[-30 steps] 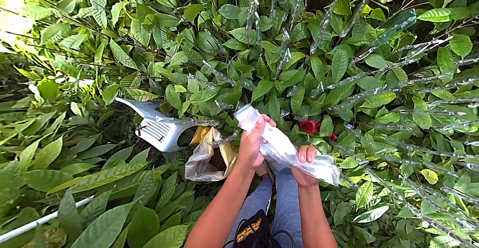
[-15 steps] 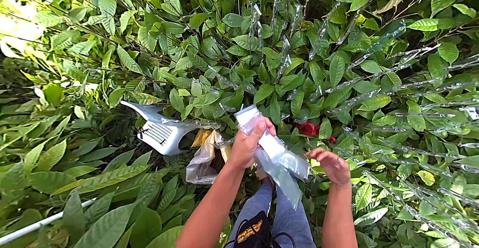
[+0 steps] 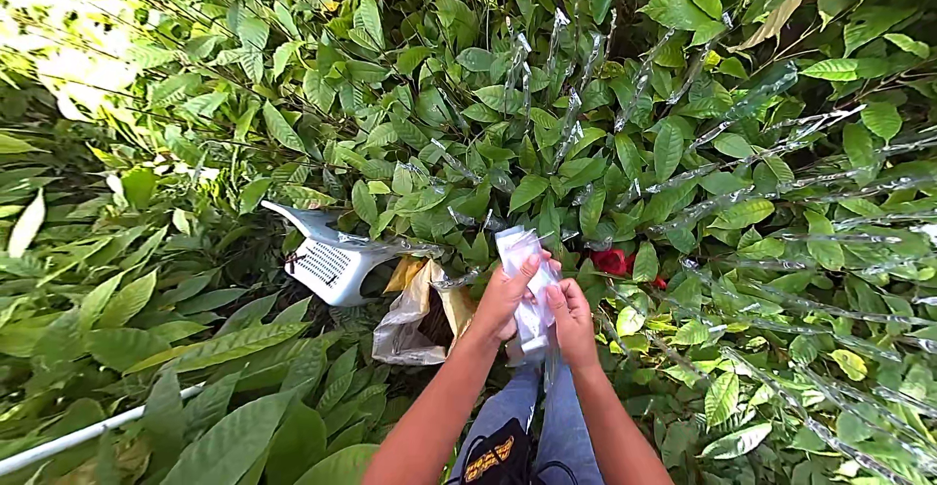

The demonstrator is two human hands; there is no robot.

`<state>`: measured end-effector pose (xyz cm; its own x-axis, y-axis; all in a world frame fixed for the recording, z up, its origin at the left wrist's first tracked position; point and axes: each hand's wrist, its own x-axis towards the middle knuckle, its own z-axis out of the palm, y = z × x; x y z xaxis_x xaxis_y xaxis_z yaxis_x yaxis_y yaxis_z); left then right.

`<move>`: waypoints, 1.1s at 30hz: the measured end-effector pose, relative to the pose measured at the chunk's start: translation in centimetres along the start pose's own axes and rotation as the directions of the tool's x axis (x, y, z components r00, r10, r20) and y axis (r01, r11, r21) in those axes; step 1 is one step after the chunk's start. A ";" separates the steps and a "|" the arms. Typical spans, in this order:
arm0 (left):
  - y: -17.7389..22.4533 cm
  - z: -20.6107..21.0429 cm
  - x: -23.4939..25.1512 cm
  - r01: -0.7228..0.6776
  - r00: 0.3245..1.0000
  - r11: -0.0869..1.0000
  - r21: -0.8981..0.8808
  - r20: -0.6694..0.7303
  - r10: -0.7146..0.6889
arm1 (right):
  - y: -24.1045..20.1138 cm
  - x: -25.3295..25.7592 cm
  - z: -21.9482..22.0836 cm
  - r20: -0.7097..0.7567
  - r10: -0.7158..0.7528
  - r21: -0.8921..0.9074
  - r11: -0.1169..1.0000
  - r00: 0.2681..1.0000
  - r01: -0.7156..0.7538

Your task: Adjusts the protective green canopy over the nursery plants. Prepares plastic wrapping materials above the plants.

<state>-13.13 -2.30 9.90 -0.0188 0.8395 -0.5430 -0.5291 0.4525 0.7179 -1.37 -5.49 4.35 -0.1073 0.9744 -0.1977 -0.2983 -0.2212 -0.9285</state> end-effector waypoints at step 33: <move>-1.7 -0.5 0.5 0.154 0.924 0.971 -0.182 -0.323 -0.207 | 2.2 -1.0 2.0 -0.284 0.054 0.032 0.998 0.957 -0.047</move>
<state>-12.67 -2.78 8.17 -0.1817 0.5848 -0.7906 -0.6710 0.5140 0.5344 -3.77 -7.00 3.15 0.1507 0.9324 -0.3286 -0.3229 -0.2677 -0.9078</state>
